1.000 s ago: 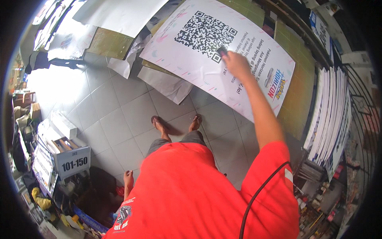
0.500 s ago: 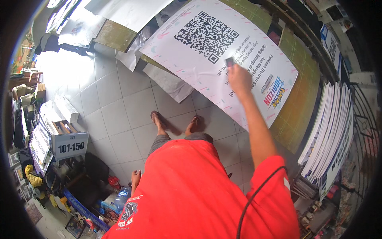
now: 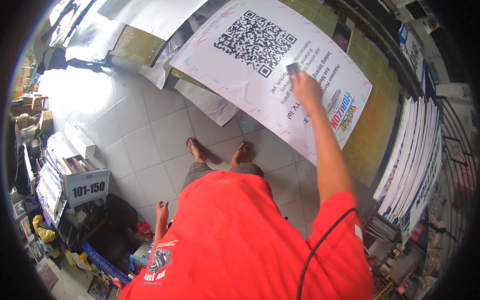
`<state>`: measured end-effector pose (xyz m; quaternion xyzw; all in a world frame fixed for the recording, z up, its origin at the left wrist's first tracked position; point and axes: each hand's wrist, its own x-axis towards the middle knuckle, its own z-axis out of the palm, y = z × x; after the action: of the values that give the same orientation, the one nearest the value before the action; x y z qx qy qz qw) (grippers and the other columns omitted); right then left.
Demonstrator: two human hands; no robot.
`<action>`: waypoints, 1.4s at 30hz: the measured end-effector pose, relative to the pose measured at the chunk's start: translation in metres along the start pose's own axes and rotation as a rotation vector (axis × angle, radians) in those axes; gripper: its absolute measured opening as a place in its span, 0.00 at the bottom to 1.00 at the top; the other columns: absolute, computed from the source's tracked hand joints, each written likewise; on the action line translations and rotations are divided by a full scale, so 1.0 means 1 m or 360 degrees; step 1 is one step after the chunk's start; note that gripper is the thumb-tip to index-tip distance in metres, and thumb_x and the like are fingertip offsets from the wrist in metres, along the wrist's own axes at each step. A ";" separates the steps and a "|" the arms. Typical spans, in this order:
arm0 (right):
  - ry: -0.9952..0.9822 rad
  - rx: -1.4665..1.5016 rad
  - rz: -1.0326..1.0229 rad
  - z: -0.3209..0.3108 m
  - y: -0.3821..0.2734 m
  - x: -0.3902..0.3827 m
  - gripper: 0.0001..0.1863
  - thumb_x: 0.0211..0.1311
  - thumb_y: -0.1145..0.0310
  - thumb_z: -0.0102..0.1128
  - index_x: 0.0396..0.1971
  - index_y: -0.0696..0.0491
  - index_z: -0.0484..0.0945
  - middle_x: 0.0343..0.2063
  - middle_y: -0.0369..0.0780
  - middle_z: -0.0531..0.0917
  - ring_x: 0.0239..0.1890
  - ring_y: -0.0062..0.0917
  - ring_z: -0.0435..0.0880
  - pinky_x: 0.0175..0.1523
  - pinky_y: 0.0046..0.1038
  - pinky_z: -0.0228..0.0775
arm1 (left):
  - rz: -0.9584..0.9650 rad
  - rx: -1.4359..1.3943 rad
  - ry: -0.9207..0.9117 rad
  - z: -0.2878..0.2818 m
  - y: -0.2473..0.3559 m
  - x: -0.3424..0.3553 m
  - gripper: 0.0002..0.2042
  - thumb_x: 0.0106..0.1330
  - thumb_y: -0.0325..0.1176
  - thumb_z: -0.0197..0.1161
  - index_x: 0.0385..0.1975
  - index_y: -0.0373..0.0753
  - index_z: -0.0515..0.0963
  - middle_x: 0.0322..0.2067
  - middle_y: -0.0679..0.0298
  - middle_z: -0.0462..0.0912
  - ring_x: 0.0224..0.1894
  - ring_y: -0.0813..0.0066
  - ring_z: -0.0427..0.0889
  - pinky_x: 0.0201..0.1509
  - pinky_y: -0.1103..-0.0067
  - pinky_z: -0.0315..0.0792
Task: The person applies a clear protective film to a large printed sheet featuring a QR code and text. They use a small black squeegee tool to smooth the film and remove air bubbles. After finishing one sheet, they stack it and pick up another sheet labeled 'ANIME EXHIBITION' to repeat the process.
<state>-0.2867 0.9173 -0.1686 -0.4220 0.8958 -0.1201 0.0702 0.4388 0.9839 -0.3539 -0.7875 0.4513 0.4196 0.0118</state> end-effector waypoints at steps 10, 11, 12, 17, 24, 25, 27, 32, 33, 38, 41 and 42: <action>0.0033 0.0258 -0.0428 0.043 -0.128 -0.049 0.17 0.62 0.57 0.54 0.23 0.56 0.73 0.20 0.48 0.79 0.27 0.47 0.78 0.34 0.44 0.68 | 0.0006 0.0109 -0.0049 -0.007 0.035 0.026 0.28 0.64 0.43 0.60 0.57 0.29 0.66 0.51 0.41 0.74 0.53 0.54 0.76 0.55 0.69 0.69; -0.0002 0.0324 -0.0346 0.039 -0.119 -0.049 0.16 0.62 0.57 0.54 0.24 0.55 0.74 0.21 0.48 0.79 0.27 0.47 0.79 0.34 0.44 0.69 | 0.0010 0.0097 -0.0054 -0.006 0.039 0.026 0.28 0.64 0.43 0.59 0.57 0.29 0.65 0.51 0.41 0.74 0.53 0.54 0.75 0.55 0.68 0.69; -0.0034 0.0391 -0.0262 0.034 -0.107 -0.050 0.16 0.62 0.56 0.54 0.25 0.55 0.75 0.21 0.49 0.79 0.28 0.48 0.79 0.35 0.44 0.69 | 0.0016 0.0086 -0.0060 -0.006 0.043 0.025 0.28 0.64 0.43 0.59 0.57 0.29 0.65 0.51 0.42 0.74 0.53 0.54 0.75 0.55 0.68 0.69; 0.0153 0.0240 0.0700 -0.017 0.051 -0.088 0.18 0.64 0.55 0.49 0.32 0.57 0.78 0.28 0.50 0.82 0.34 0.45 0.82 0.40 0.43 0.72 | 0.0064 0.0182 -0.0115 -0.004 0.048 0.024 0.27 0.64 0.43 0.59 0.57 0.30 0.66 0.52 0.42 0.74 0.54 0.53 0.75 0.56 0.68 0.69; 0.0270 0.0027 0.0528 0.023 -0.055 -0.080 0.15 0.62 0.57 0.52 0.27 0.55 0.77 0.22 0.47 0.82 0.27 0.43 0.82 0.36 0.42 0.72 | 0.0145 0.0388 -0.0206 -0.024 0.065 0.054 0.28 0.63 0.42 0.61 0.56 0.28 0.66 0.50 0.40 0.75 0.53 0.52 0.76 0.54 0.68 0.70; 0.0235 0.0036 0.0498 0.025 -0.075 -0.075 0.15 0.62 0.58 0.53 0.26 0.54 0.77 0.21 0.46 0.82 0.26 0.43 0.82 0.35 0.42 0.73 | 0.0195 0.0385 -0.0207 -0.029 0.064 0.070 0.28 0.63 0.42 0.61 0.56 0.28 0.66 0.50 0.40 0.75 0.52 0.52 0.76 0.54 0.68 0.70; 0.0239 -0.0017 0.0335 0.041 -0.106 -0.068 0.15 0.61 0.58 0.54 0.25 0.55 0.77 0.21 0.45 0.82 0.25 0.42 0.82 0.35 0.41 0.73 | 0.0276 0.0409 -0.0220 -0.041 0.076 0.092 0.28 0.63 0.42 0.61 0.56 0.27 0.66 0.49 0.39 0.75 0.52 0.51 0.76 0.54 0.68 0.70; 0.0365 0.0444 0.0191 0.042 -0.134 -0.063 0.18 0.64 0.56 0.51 0.28 0.57 0.77 0.22 0.47 0.81 0.28 0.43 0.81 0.37 0.41 0.72 | 0.0383 0.0485 -0.0252 -0.079 0.125 0.149 0.28 0.63 0.42 0.61 0.56 0.28 0.66 0.48 0.38 0.75 0.51 0.51 0.77 0.53 0.67 0.71; 0.0445 0.0612 0.0219 0.038 -0.114 -0.067 0.18 0.64 0.56 0.50 0.30 0.57 0.77 0.23 0.48 0.82 0.28 0.43 0.81 0.38 0.41 0.72 | 0.0400 0.0495 -0.0250 -0.084 0.131 0.161 0.28 0.63 0.42 0.61 0.56 0.28 0.65 0.48 0.38 0.75 0.51 0.51 0.77 0.52 0.68 0.71; 0.0160 -0.0016 0.1065 -0.004 -0.023 -0.107 0.18 0.65 0.55 0.49 0.36 0.55 0.79 0.30 0.47 0.83 0.35 0.44 0.82 0.42 0.41 0.72 | 0.0439 0.0542 -0.0255 -0.119 0.148 0.197 0.28 0.63 0.44 0.60 0.56 0.28 0.65 0.47 0.40 0.76 0.50 0.51 0.77 0.53 0.68 0.70; 0.0206 -0.0048 0.0950 0.028 -0.095 -0.088 0.16 0.64 0.57 0.49 0.35 0.55 0.78 0.28 0.46 0.83 0.35 0.43 0.82 0.41 0.43 0.72 | 0.0441 0.0604 -0.0265 -0.134 0.148 0.215 0.28 0.63 0.44 0.61 0.56 0.28 0.66 0.47 0.40 0.77 0.50 0.51 0.77 0.53 0.68 0.70; 0.0214 0.0046 0.0853 0.034 -0.123 -0.078 0.16 0.64 0.58 0.49 0.33 0.55 0.78 0.28 0.47 0.83 0.34 0.43 0.82 0.41 0.42 0.72 | 0.0460 0.0636 -0.0254 -0.139 0.147 0.224 0.28 0.63 0.44 0.61 0.56 0.28 0.66 0.47 0.40 0.77 0.50 0.51 0.77 0.53 0.68 0.70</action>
<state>-0.1389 0.8969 -0.1660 -0.1601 0.9764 -0.1378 0.0457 0.4775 0.6848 -0.3611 -0.6613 0.6308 0.3802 0.1425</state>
